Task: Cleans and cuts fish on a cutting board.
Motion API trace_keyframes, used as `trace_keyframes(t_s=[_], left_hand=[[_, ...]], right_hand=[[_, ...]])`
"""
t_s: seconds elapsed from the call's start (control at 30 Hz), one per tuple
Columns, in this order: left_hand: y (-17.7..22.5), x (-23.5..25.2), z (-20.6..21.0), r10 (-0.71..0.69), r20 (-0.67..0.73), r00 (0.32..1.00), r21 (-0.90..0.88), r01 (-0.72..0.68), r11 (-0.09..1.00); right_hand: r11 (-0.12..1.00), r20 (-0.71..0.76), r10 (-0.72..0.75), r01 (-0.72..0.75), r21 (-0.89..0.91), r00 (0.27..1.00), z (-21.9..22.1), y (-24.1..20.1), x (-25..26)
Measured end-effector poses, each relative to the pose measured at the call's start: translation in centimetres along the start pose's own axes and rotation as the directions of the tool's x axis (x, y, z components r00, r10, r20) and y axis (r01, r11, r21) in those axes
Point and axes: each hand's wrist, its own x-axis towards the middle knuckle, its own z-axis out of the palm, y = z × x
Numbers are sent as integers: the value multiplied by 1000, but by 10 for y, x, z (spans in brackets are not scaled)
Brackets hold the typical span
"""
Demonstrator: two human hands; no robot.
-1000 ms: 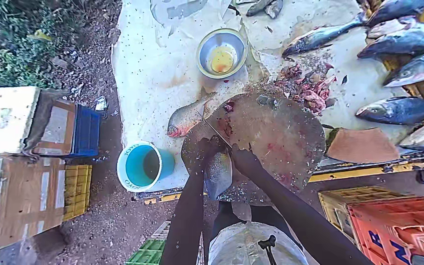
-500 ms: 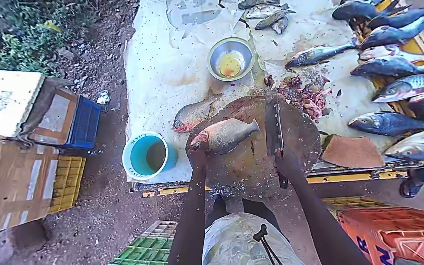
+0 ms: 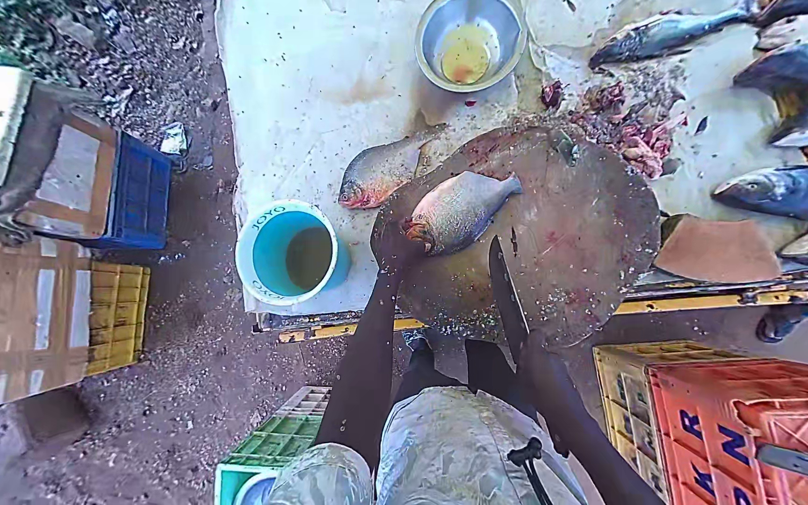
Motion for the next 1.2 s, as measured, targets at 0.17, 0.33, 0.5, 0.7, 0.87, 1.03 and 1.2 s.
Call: trace_keyframes(t_s=[0.17,0.33,0.5,0.7,0.87,1.03,1.2], left_hand=[[-7,1,5,50,-38,998,-31,-51,998],[-13,-3,13,67,-84,994,-42,-70,997],[-13,1,12,38,-72,997,-38,-41,998],[-12,0,14,31,-79,996,-41,-34,999],[-13,-1,14,52,-93,994,-36,-56,998],[-15,0,14,74,-95,993,-36,-78,996],[-5,-14,0,59,-5,998,-23,-59,998]], right_hand=[[912,-358,-387,409,-14,850,-23,-82,51],[892,-341,-440,447,-61,831,-36,-141,100],[915,-301,-401,397,-77,865,-32,-146,109],[923,-291,-385,375,-91,876,-36,-158,108],[923,-319,-382,373,-91,867,-32,-160,112],[929,-304,-369,360,-90,878,-27,-154,109],[959,3,-189,185,-214,982,-46,-112,40]])
